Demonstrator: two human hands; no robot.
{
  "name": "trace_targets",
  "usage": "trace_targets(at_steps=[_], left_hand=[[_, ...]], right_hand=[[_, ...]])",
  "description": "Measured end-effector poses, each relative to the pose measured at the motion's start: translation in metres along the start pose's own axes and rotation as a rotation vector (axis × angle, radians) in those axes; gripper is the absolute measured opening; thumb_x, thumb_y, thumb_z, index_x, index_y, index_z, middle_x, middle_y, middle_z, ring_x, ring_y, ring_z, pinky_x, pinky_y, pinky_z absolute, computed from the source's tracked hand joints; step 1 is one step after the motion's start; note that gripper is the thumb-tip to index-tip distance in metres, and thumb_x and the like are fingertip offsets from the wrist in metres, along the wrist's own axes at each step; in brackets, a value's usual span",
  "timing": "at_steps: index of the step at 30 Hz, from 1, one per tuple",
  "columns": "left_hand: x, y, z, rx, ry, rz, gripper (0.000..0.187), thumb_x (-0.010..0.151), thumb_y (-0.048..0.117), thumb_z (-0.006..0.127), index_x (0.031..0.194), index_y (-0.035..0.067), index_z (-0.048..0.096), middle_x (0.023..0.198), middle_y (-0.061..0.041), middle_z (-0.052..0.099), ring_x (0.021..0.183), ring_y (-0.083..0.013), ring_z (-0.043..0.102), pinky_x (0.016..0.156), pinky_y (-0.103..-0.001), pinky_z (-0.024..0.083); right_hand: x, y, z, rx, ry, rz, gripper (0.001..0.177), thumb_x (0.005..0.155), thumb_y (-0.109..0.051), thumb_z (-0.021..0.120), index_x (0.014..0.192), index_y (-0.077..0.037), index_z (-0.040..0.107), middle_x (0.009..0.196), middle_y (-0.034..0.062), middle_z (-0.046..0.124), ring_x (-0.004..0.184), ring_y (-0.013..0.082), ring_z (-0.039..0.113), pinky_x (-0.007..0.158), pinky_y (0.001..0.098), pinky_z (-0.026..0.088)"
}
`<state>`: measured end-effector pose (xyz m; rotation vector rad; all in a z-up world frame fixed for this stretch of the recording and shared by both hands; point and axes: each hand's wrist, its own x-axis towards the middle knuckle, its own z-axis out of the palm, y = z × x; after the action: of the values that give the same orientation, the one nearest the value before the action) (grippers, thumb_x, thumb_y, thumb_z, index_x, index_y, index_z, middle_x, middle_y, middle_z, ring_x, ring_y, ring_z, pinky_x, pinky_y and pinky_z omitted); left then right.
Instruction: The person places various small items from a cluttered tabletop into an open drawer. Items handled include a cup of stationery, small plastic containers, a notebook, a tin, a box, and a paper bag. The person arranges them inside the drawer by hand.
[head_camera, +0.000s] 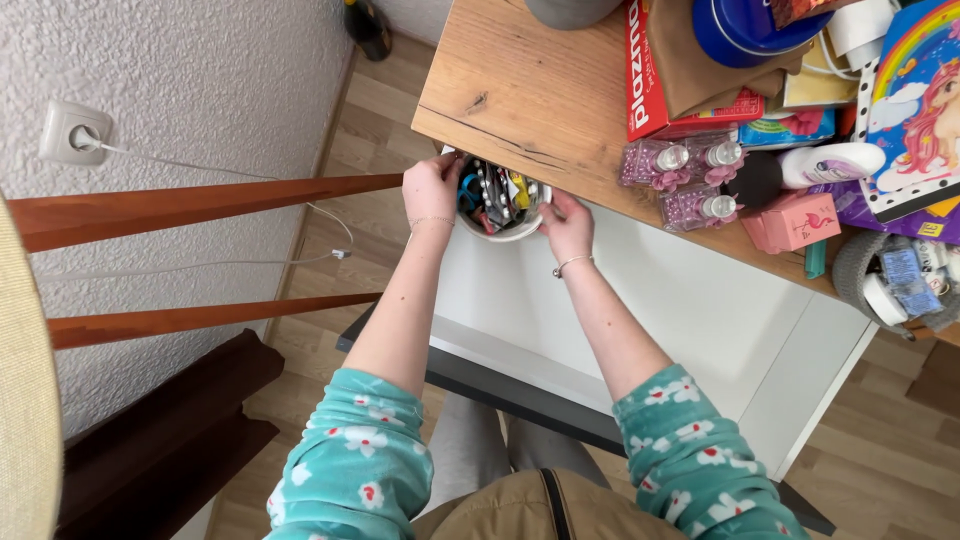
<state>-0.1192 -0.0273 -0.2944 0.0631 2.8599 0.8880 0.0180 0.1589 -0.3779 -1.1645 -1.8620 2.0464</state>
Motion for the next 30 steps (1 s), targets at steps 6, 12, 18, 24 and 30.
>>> trace_targets(at_steps=[6, 12, 18, 24, 30], left_hand=[[-0.042, -0.003, 0.001, -0.146, -0.014, -0.074, 0.024, 0.095, 0.021, 0.07, 0.119, 0.025, 0.075, 0.101, -0.004, 0.079, 0.101, -0.0283, 0.073, 0.092, -0.043, 0.059], [-0.041, -0.02, 0.024, -0.277, -0.041, -0.253, 0.025, 0.097, 0.02, 0.072, 0.122, 0.016, 0.075, 0.11, -0.006, 0.078, 0.108, -0.0225, 0.073, 0.099, -0.036, 0.056], [-0.04, -0.018, 0.021, -0.322, -0.046, -0.283, 0.027, 0.097, 0.019, 0.073, 0.123, 0.017, 0.074, 0.112, -0.005, 0.078, 0.11, -0.0194, 0.072, 0.098, -0.034, 0.057], [-0.074, -0.023, -0.002, -0.413, -0.07, -0.222, 0.046, 0.095, 0.016, 0.071, 0.139, 0.005, 0.061, 0.13, -0.019, 0.068, 0.124, -0.0326, 0.063, 0.104, -0.042, 0.055], [-0.151, 0.017, -0.088, -0.496, -0.138, -0.125, 0.057, 0.093, 0.015, 0.066, 0.148, 0.005, 0.052, 0.145, -0.023, 0.057, 0.136, -0.0375, 0.051, 0.115, -0.05, 0.044]], right_hand=[[0.03, 0.003, -0.021, -0.151, 0.131, -0.093, 0.028, 0.085, -0.017, 0.085, 0.111, -0.008, 0.077, 0.111, 0.0099, 0.075, 0.085, 0.026, 0.076, 0.06, 0.0343, 0.068], [0.003, -0.021, -0.023, -0.141, -0.01, 0.022, 0.045, 0.091, -0.024, 0.082, 0.13, -0.009, 0.067, 0.131, 0.0156, 0.067, 0.113, 0.0341, 0.067, 0.08, 0.0412, 0.065], [-0.015, -0.028, -0.013, -0.09, -0.015, 0.115, 0.045, 0.099, -0.032, 0.072, 0.139, -0.014, 0.061, 0.139, 0.0139, 0.062, 0.127, 0.035, 0.06, 0.091, 0.0498, 0.062], [-0.038, -0.026, -0.048, -0.156, -0.114, 0.002, 0.057, 0.098, -0.023, 0.073, 0.147, -0.004, 0.051, 0.147, 0.025, 0.053, 0.134, 0.0396, 0.052, 0.107, 0.0498, 0.052], [-0.122, -0.051, -0.107, -0.125, -0.128, 0.057, 0.059, 0.096, -0.016, 0.068, 0.151, -0.004, 0.047, 0.153, 0.0238, 0.048, 0.136, 0.0394, 0.049, 0.115, 0.0511, 0.042]])
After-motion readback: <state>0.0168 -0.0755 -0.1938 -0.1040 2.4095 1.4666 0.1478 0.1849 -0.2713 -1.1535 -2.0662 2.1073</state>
